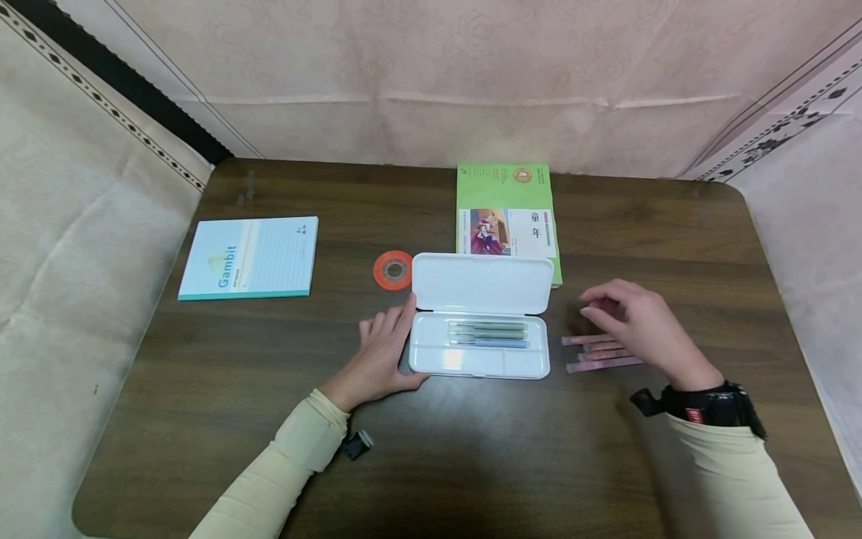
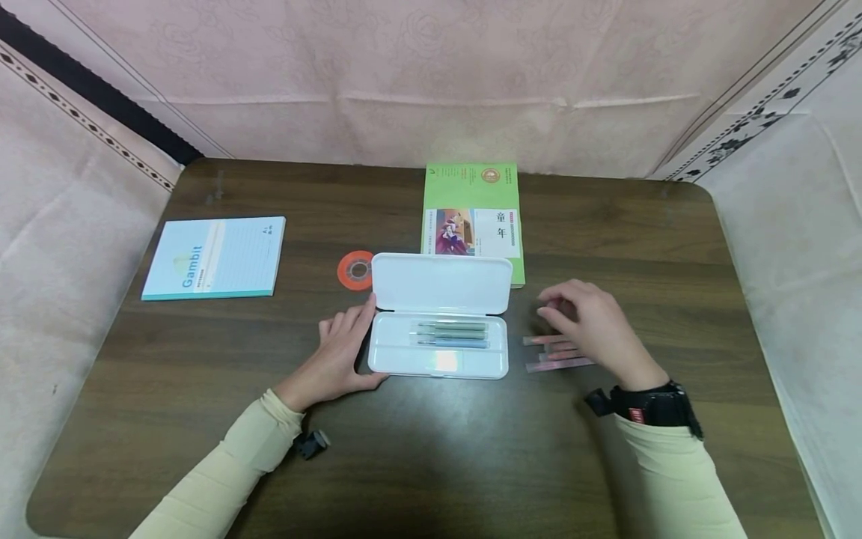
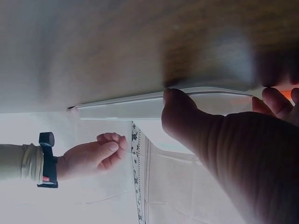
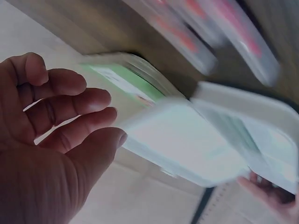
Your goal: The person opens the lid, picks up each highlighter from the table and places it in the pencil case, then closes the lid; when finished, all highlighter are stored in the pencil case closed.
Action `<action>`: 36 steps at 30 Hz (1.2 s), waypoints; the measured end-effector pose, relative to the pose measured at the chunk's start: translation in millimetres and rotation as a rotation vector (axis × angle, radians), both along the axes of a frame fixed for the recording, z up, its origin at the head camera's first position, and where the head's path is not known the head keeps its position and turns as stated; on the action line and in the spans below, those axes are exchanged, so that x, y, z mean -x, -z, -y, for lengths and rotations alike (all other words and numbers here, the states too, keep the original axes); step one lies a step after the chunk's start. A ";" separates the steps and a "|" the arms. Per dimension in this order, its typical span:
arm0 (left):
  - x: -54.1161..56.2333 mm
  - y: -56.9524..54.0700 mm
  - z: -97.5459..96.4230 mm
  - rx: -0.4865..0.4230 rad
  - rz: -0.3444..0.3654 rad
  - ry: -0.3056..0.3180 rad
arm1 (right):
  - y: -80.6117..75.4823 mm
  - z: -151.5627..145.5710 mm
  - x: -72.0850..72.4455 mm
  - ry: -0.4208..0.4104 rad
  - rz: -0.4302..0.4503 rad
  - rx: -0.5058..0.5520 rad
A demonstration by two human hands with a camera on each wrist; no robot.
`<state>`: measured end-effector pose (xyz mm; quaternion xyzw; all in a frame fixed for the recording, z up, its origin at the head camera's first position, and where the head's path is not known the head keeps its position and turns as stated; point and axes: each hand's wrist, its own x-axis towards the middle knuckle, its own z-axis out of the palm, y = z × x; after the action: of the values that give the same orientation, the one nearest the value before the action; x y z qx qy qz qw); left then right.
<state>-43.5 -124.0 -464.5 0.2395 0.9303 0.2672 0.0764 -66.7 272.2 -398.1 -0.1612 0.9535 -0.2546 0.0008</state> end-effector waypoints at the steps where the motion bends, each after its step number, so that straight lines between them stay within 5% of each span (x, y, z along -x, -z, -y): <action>1: 0.0 0.0 0.0 -0.001 -0.001 0.001 | 0.1 -6.4 -0.1 0.011 -0.011 -0.003; 7: 0.4 -0.1 0.3 -0.004 0.001 0.002 | 7.9 -43.5 -2.6 0.052 -0.015 -0.042; 17: 0.5 -0.6 0.6 -0.007 0.005 0.003 | 23.6 -79.2 -11.0 0.133 0.149 -0.091; 36: 0.5 0.0 0.4 0.008 0.008 0.004 | 35.9 -89.6 -11.6 0.050 0.161 -0.076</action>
<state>-44.1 -124.4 -464.5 0.2400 0.9305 0.2645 0.0816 -55.1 361.7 -434.0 -0.1159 0.9631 -0.2301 0.0773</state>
